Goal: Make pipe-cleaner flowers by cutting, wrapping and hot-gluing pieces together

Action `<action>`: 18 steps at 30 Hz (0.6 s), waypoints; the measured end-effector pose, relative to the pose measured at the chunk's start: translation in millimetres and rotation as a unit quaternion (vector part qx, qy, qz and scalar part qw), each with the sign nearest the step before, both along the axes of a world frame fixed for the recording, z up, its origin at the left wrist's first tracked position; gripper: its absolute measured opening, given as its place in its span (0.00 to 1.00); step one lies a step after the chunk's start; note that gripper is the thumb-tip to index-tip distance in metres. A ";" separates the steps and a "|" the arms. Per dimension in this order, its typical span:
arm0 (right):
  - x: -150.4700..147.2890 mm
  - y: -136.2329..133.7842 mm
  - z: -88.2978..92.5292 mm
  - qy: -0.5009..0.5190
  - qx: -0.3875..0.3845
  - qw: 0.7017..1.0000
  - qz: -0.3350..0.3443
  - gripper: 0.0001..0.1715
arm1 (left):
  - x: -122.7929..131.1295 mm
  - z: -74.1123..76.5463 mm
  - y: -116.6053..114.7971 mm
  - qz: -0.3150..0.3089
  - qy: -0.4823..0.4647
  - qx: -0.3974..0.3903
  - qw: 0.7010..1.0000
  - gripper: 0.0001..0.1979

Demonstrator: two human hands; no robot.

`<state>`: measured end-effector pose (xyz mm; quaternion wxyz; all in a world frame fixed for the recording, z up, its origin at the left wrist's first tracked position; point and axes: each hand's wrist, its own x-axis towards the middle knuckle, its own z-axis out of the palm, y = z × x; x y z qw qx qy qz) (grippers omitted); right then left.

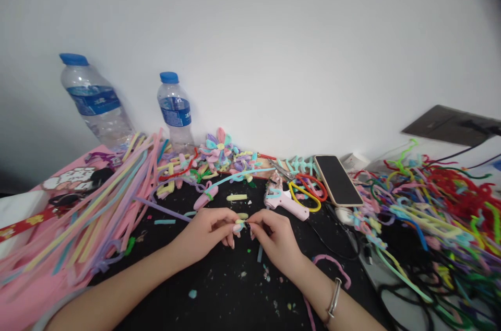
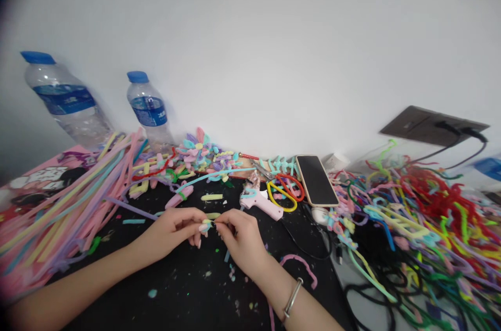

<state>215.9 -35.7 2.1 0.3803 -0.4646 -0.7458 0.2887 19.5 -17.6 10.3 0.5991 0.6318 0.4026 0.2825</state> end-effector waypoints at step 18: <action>-2.7 -2.1 2.8 -0.013 -0.035 0.999 0.000 0.05 | -0.5 1.0 -3.0 0.006 0.015 0.035 0.999 0.08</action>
